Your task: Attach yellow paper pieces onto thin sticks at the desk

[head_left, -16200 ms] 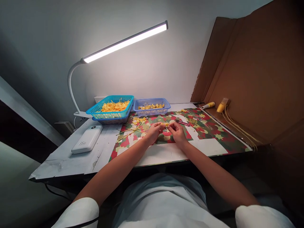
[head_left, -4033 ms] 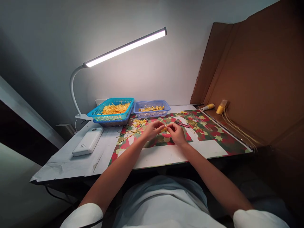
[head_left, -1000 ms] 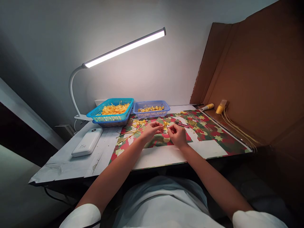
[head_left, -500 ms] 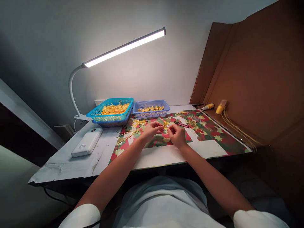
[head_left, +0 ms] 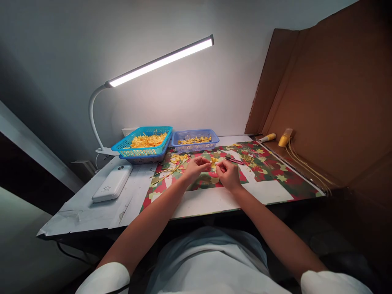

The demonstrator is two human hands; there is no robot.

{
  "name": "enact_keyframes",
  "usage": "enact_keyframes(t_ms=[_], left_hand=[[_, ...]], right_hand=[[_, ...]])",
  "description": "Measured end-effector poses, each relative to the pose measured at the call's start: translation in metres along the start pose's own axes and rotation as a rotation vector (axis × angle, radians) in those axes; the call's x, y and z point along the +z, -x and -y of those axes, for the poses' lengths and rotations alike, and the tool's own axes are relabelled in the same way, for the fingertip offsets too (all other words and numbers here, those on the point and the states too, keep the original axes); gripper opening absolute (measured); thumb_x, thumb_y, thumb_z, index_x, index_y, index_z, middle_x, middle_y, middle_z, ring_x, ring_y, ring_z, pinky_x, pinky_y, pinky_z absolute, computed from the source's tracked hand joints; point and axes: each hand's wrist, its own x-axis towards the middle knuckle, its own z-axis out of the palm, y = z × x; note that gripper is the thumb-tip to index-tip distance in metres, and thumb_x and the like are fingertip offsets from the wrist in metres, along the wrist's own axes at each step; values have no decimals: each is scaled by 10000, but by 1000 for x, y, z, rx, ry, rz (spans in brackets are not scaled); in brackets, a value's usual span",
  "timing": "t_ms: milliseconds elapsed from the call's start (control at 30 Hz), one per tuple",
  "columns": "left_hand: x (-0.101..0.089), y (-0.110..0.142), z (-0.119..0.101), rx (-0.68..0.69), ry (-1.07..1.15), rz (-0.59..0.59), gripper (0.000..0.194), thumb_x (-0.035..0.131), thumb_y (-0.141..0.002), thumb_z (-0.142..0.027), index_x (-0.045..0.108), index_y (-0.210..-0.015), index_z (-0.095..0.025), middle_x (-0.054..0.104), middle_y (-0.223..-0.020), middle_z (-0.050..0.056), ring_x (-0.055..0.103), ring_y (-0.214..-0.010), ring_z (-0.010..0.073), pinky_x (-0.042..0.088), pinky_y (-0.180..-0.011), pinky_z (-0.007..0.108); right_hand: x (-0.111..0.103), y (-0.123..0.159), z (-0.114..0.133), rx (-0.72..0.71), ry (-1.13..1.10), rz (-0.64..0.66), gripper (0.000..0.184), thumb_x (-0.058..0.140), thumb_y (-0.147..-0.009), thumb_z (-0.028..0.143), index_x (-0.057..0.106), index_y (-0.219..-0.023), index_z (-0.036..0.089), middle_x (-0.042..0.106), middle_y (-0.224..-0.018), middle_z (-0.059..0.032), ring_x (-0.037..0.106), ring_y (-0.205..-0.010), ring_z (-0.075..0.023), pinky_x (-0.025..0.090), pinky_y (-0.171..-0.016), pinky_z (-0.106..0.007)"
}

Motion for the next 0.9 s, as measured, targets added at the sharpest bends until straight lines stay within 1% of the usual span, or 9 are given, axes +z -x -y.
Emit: enact_keyframes(t_ms=[167, 300, 467, 567, 667, 800, 900], left_hand=[[1, 0, 2, 34, -39, -12, 314, 799, -572, -340, 611, -711, -130, 616, -651, -2, 575, -613, 103, 494, -671, 278], [1, 0, 0, 13, 0, -11, 325, 805, -565, -342, 611, -714, -129, 624, -660, 2, 588, -618, 110, 501, -685, 288], [2, 0, -1, -27, 74, -24, 354, 823, -533, -340, 594, -699, -126, 610, -657, -13, 588, -598, 99, 511, -704, 303], [3, -1, -1, -43, 101, -32, 364, 831, -519, -336, 590, -694, -126, 604, -655, -17, 592, -597, 97, 515, -711, 306], [3, -1, -1, -53, 115, -26, 362, 829, -527, -340, 589, -692, -126, 607, -650, -15, 594, -599, 94, 515, -712, 299], [5, 1, -3, -44, 109, -31, 372, 834, -517, -348, 600, -702, -125, 614, -650, -14, 596, -587, 92, 511, -674, 277], [5, 2, -4, -4, 72, -27, 369, 838, -512, -338, 619, -718, -123, 626, -659, -6, 597, -591, 98, 504, -641, 260]], right_hand=[[1, 0, -1, 30, 4, 20, 143, 490, -732, 226, 458, -593, 211, 336, -470, 64, 331, -450, -100, 279, -470, -241], [2, 0, 0, 80, -42, 30, 132, 490, -747, 255, 478, -623, 208, 400, -497, 49, 370, -472, -108, 298, -482, -247], [3, -2, -1, 207, -188, 62, 142, 507, -737, 307, 492, -640, 204, 453, -530, 35, 390, -493, -110, 302, -482, -245], [5, -2, -5, 288, -304, 82, 157, 531, -716, 341, 500, -648, 203, 448, -536, 37, 375, -494, -106, 291, -474, -244], [8, -2, -10, 333, -387, 90, 167, 552, -697, 355, 499, -653, 203, 426, -527, 45, 351, -488, -100, 275, -469, -243], [10, -2, -12, 350, -422, 95, 170, 560, -698, 357, 499, -660, 203, 409, -525, 53, 329, -486, -95, 261, -470, -243], [10, -1, -11, 350, -425, 85, 173, 563, -700, 359, 503, -659, 202, 408, -526, 52, 329, -488, -95, 258, -473, -244]])
